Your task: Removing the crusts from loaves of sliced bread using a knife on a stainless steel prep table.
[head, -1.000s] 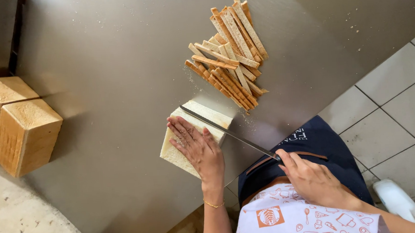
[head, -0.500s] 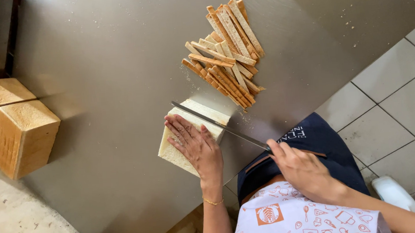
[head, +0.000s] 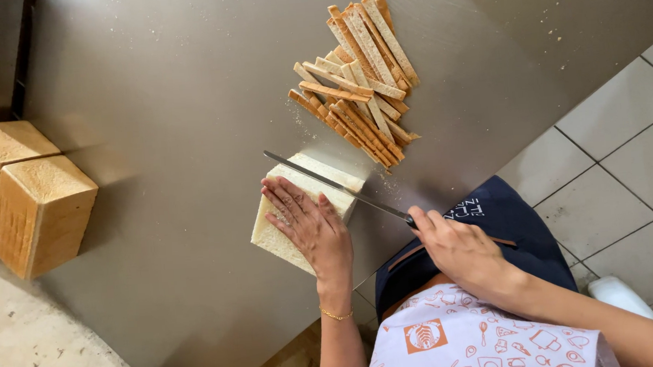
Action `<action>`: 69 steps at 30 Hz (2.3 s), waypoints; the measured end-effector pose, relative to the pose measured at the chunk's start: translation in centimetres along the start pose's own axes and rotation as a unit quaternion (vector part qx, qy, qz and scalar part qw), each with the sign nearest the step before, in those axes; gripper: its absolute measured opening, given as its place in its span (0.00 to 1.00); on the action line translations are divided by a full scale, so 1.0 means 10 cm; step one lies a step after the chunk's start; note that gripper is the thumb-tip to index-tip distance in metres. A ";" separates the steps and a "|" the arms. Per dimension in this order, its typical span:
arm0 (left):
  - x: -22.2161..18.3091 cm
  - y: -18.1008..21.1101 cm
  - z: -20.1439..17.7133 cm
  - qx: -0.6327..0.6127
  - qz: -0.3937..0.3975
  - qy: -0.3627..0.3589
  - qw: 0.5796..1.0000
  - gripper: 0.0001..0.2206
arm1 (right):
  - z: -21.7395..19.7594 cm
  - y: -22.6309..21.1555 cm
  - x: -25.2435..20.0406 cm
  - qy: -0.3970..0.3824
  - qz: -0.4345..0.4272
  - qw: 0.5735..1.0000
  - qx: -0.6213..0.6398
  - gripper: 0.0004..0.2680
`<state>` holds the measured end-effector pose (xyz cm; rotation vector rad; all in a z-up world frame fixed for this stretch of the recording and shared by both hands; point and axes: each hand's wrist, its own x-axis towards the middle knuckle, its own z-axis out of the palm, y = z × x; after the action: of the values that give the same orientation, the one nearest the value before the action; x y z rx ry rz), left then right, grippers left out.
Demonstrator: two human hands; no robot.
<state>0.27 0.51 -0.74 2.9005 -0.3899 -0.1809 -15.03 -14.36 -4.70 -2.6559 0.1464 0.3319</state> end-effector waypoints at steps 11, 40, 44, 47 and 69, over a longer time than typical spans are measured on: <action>0.01 0.06 -0.04 0.030 0.007 0.020 0.999 0.30 | -0.16 0.10 -0.24 -0.012 0.022 0.997 0.071 0.16; 0.01 0.01 -0.23 -0.146 -0.026 0.018 0.989 0.32 | 0.15 0.47 0.05 0.008 0.085 0.990 0.110 0.16; 0.03 -0.44 -0.27 -0.108 -0.018 0.073 0.991 0.30 | -0.18 0.79 0.22 0.113 0.133 0.984 0.048 0.18; -0.04 -0.60 -0.37 -0.178 -0.063 0.132 0.973 0.28 | -0.09 1.11 0.42 0.183 0.151 0.971 -0.036 0.19; -1.14 -0.37 0.69 -0.871 -0.411 -0.046 0.265 0.13 | -0.13 1.45 0.63 0.200 0.120 0.947 -0.220 0.22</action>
<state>-10.72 5.80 -7.22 0.4661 0.8793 -0.4627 -10.92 -28.12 -11.44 -3.1263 0.5892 -0.1251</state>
